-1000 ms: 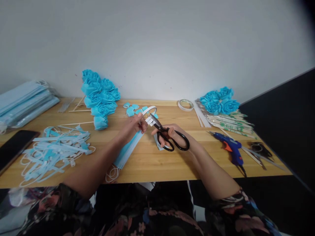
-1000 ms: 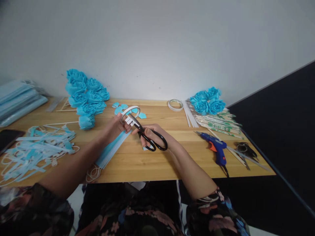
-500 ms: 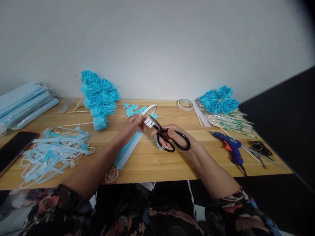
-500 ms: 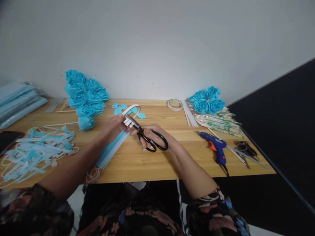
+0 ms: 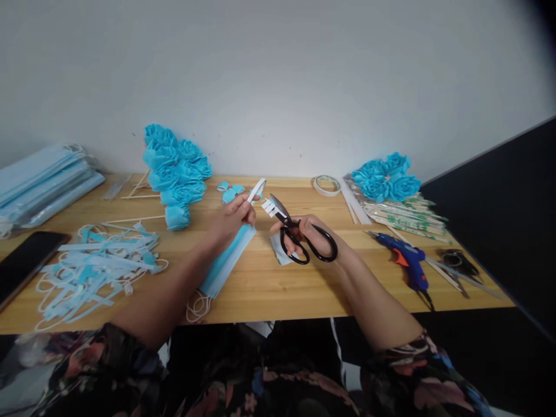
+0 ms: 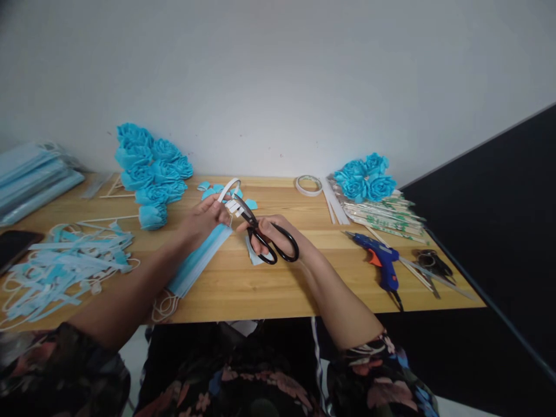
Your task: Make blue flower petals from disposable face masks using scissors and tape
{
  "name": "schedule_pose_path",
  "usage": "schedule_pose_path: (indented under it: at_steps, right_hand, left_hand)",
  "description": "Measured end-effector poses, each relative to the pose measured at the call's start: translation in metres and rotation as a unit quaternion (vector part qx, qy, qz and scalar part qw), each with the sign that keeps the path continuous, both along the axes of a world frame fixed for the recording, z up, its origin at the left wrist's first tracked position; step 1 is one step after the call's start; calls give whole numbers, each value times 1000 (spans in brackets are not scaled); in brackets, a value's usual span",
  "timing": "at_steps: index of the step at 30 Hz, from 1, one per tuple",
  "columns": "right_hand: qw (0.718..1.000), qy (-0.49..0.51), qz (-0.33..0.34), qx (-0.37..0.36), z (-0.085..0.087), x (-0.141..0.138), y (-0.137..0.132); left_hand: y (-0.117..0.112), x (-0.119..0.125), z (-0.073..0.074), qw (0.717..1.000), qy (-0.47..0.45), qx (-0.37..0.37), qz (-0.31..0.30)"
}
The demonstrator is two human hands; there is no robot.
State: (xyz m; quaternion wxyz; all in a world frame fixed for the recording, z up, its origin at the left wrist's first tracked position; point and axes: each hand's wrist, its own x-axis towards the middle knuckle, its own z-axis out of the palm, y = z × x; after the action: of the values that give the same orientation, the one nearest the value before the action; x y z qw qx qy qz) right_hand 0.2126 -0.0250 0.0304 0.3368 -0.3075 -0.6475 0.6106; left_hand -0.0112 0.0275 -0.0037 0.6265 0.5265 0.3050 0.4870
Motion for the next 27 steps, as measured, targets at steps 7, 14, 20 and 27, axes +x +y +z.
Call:
schedule_pose_path:
  at_steps: [7,14,20,27]
  right_hand:
    - [1000,1,-9,-7,-1,-1,0]
    - [1000,9,1,1,-4,0,0]
    - [999,7,31,-16,-2,-2,-3]
    - [999,-5,42,-33,0,-7,-7]
  left_hand:
    - [-3,1,6,1000,-13,5,19]
    - [-3,0,3,999,34,23,21]
    - [-5,1,-1,999,31,-8,-11]
    - [-9,2,-2,998,33,13,-52]
